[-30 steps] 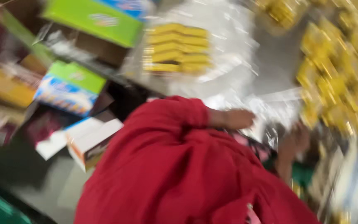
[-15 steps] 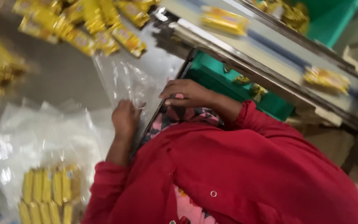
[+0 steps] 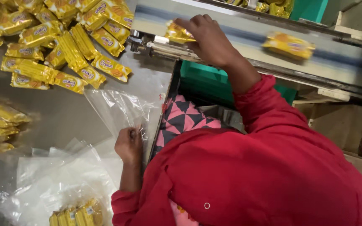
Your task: The person places individually wrapped yellow snack bars into clear plastic bags on a metal table. They arrange the bars in neat rows within the bags and then move the filled bags to the side.
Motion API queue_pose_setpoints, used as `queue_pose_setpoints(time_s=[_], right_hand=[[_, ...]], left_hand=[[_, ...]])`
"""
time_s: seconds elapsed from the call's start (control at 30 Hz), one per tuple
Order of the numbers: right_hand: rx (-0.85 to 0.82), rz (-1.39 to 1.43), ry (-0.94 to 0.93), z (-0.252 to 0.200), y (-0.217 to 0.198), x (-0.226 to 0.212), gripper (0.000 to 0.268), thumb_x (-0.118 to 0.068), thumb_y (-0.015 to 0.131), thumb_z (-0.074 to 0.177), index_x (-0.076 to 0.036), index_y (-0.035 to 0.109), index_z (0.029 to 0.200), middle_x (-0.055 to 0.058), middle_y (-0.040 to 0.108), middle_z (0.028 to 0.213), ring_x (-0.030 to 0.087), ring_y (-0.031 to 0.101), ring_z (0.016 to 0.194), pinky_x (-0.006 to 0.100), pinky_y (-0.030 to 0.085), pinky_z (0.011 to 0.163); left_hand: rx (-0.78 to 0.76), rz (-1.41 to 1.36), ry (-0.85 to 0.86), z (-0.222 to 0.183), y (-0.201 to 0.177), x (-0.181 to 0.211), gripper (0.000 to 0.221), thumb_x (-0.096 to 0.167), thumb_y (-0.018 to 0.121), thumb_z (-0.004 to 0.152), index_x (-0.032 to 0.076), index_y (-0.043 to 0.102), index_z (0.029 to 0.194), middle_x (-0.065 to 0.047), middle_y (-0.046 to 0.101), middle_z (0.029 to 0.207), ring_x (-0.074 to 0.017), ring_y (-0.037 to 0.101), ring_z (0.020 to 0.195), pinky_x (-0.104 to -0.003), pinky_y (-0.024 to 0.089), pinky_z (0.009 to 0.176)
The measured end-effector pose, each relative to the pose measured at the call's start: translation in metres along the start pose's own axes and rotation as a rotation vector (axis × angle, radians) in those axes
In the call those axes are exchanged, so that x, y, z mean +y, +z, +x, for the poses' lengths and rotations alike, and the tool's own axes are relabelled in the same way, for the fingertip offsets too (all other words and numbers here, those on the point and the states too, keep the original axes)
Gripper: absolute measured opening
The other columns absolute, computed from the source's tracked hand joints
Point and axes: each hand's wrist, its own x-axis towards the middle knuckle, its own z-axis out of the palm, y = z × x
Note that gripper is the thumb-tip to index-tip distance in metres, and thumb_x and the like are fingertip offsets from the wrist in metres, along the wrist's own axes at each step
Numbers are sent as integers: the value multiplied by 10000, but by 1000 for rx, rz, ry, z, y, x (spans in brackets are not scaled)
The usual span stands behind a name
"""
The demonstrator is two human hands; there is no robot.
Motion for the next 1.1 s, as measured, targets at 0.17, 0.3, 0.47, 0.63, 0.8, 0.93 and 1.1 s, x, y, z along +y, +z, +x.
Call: queue_pose_setpoints(time_s=[0.17, 0.3, 0.47, 0.63, 0.8, 0.93, 1.1], right_hand=[[126, -197, 49, -16, -31, 21, 464, -142, 876, 906, -91, 592, 1269, 171, 595, 1220, 390, 611, 1094, 509, 481, 885], [12, -21, 12, -14, -29, 22, 576, -67, 829, 823, -22, 584, 1342, 222, 575, 1219, 421, 605, 1057, 488, 508, 847], [-10, -146, -45, -37, -76, 36, 597, 17, 772, 829, -80, 585, 1387, 154, 581, 1292, 368, 639, 1129, 463, 542, 907], [-83, 76, 19, -17, -61, 35, 681, 7, 762, 721, 9, 588, 1379, 248, 566, 1314, 411, 622, 1051, 470, 551, 806], [-129, -80, -73, 89, 53, 40, 320, -88, 858, 885, 35, 641, 1086, 186, 668, 1001, 372, 667, 925, 480, 534, 803], [-132, 871, -81, 115, 120, -27, 782, -2, 951, 799, -19, 494, 1433, 127, 654, 1324, 254, 656, 1222, 376, 544, 1059], [-468, 1767, 182, 0, 203, -154, 1019, 61, 882, 716, -86, 307, 1544, 99, 512, 1472, 211, 505, 1400, 354, 419, 1189]], left_hand=[[123, 21, 163, -12, -6, 3, 236, 121, 820, 868, 35, 668, 1027, -167, 629, 1050, -366, 656, 901, -433, 547, 738], [76, 44, 297, -8, -2, 6, 192, 59, 809, 876, 47, 686, 1023, -180, 640, 1096, -379, 661, 935, -442, 562, 775], [-55, -8, 382, -9, -13, 6, 254, 7, 738, 847, 15, 697, 1098, -195, 682, 1106, -393, 670, 955, -455, 557, 825], [20, 27, 265, -11, -17, 5, 209, 57, 737, 886, 42, 718, 1094, -156, 687, 1000, -365, 671, 917, -466, 554, 803], [-15, 86, 7, -20, -15, -1, 153, 179, 740, 932, 49, 683, 874, -162, 686, 852, -388, 666, 782, -482, 527, 694], [46, -6, -333, -12, -20, -12, 218, 193, 714, 966, 5, 680, 862, -203, 706, 801, -402, 667, 717, -472, 518, 648], [-24, -722, -702, -14, -8, -22, 153, 86, 597, 949, 11, 696, 1037, -174, 737, 827, -248, 717, 655, -366, 565, 605]])
